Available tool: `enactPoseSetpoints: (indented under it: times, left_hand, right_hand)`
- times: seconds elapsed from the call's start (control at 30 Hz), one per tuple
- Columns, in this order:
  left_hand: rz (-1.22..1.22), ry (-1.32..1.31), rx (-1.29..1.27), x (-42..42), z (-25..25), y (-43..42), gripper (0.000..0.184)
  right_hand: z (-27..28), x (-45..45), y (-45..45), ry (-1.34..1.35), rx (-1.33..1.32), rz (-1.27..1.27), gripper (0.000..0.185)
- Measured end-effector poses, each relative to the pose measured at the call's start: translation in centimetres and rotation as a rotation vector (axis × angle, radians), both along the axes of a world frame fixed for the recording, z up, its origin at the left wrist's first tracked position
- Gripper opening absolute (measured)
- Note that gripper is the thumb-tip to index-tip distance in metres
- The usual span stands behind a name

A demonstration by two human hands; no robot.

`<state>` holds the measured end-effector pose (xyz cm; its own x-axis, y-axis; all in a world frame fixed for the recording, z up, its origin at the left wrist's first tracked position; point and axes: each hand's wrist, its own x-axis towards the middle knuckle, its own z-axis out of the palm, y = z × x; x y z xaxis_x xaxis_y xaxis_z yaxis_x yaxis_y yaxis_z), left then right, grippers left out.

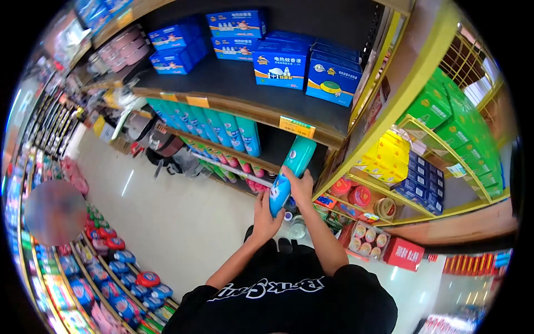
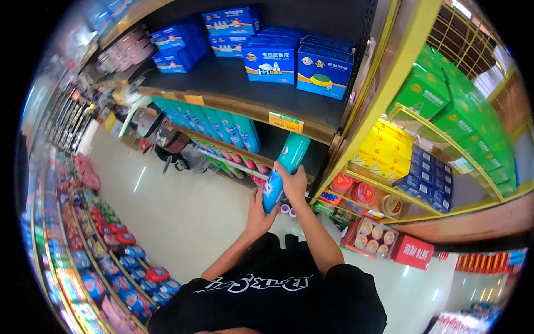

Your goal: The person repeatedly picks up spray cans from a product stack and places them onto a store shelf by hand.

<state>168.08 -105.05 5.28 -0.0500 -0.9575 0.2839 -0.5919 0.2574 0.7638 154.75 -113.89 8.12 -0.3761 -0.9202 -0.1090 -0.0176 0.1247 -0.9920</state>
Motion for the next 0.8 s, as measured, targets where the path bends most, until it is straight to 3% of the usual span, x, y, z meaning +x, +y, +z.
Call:
enactPoseSetpoints:
  times: [0.13,0.27,0.3,0.43,0.57,0.67,0.7,0.8]
  left_hand:
    - [-0.132,0.009,0.028,2.1,0.5,-5.6,0.076]
    - [-0.283,-0.006,0.009,3.7,-1.1,-11.3,0.078]
    - [-0.336,0.047,0.119,4.0,-1.3,-12.7,0.077]
    - [-0.400,-0.019,0.099,4.8,-1.7,-16.4,0.078]
    - [-0.473,-0.043,0.120,5.6,-3.5,-18.4,0.085]
    - [-0.523,-0.081,0.219,5.8,-4.2,-19.4,0.091]
    - [-0.540,-0.092,0.255,6.0,-4.4,-19.6,0.092]
    - [-0.597,-0.164,0.293,6.2,-4.8,-20.1,0.097]
  right_hand:
    - [0.3,1.1,-4.9,0.111,-0.011,-0.114,0.066]
    - [0.2,2.3,-9.3,0.263,0.009,-0.177,0.048]
    - [0.5,2.4,-10.1,0.295,0.030,-0.184,0.046]
    - [-1.1,3.0,-13.3,0.090,-0.221,-0.097,0.040]
    - [-0.7,4.3,-14.4,-0.145,-0.165,-0.085,0.045]
    - [-2.5,4.7,-15.0,-0.055,-0.184,-0.003,0.053]
    - [-2.7,5.1,-15.0,0.063,-0.129,-0.048,0.053]
    - [-3.2,5.7,-14.2,0.070,-0.164,-0.086,0.059]
